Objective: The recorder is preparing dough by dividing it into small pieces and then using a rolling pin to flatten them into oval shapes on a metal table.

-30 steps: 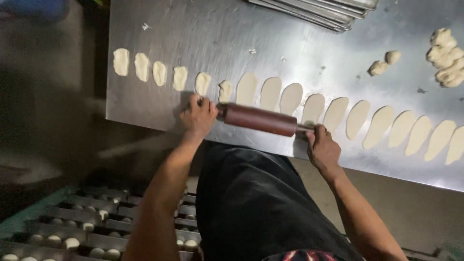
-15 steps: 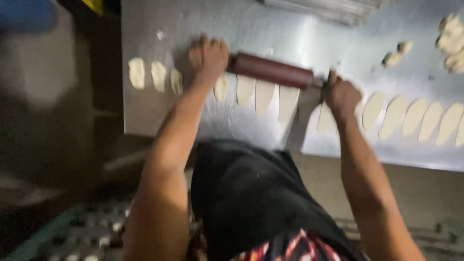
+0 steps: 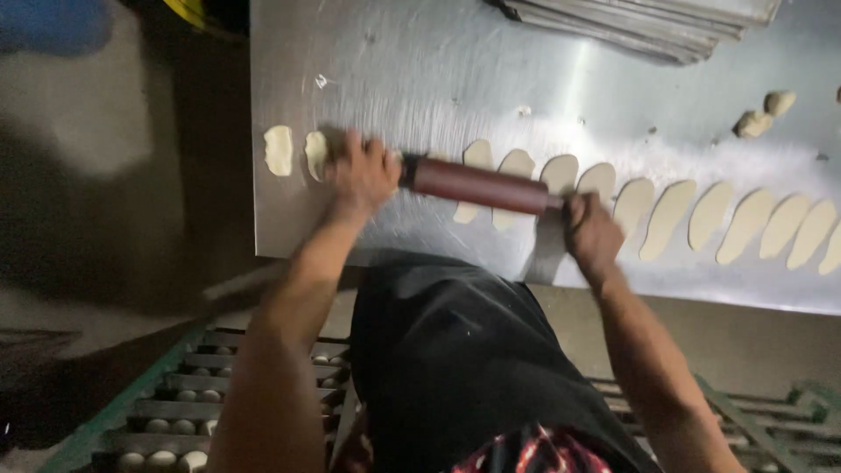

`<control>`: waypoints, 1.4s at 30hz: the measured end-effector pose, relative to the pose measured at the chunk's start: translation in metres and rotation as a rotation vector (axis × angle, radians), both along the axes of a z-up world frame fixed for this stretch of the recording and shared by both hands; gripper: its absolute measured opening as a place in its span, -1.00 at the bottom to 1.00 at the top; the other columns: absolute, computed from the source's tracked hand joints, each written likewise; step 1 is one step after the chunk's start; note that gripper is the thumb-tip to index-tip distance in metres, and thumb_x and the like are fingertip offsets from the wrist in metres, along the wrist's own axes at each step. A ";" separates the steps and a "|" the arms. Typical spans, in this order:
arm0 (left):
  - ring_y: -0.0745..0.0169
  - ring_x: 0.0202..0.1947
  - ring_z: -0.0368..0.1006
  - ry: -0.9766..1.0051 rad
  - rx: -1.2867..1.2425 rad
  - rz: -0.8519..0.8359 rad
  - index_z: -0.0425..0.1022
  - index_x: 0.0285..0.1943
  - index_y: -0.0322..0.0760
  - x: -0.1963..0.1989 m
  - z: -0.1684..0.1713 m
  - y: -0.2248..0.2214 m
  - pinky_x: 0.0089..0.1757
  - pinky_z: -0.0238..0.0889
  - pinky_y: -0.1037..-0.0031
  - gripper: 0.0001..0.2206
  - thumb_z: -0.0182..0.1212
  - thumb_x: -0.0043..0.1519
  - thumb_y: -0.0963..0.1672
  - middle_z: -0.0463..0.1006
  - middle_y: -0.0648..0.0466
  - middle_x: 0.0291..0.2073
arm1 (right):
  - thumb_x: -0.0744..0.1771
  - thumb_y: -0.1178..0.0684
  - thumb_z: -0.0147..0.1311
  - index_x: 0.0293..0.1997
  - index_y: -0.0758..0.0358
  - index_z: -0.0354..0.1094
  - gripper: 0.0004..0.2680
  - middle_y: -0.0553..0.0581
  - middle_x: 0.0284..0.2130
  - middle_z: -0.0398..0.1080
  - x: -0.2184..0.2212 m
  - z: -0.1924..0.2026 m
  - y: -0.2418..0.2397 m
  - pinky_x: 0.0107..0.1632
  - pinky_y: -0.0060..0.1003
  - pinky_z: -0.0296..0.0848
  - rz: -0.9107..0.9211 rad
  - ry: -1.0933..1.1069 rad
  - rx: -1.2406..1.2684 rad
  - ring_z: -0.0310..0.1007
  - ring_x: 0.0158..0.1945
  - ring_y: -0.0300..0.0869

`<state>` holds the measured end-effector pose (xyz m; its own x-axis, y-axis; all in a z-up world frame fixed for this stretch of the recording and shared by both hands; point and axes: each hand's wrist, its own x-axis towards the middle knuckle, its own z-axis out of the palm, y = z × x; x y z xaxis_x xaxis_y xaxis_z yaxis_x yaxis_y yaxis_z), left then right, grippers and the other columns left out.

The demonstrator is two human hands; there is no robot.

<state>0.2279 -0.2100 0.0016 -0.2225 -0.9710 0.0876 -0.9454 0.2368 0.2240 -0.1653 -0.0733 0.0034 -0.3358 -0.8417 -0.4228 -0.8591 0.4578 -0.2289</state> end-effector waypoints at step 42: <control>-0.06 -0.37 0.59 -0.124 0.109 -0.108 0.59 -0.09 -0.20 0.129 -0.016 -0.062 -0.38 0.45 0.08 -0.67 -0.05 0.36 0.02 0.38 -0.20 0.02 | 0.55 -0.24 -0.41 0.00 0.06 0.32 -0.67 0.26 -0.46 0.48 0.121 -0.006 -0.060 -0.35 -0.01 0.42 0.072 0.165 0.174 0.49 -0.40 0.10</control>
<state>0.3572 -0.2719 -0.0145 -0.3288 -0.9430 -0.0510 -0.9376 0.3195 0.1371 -0.0445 -0.1335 -0.0029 -0.3537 -0.7856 -0.5077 -0.9103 0.4138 -0.0062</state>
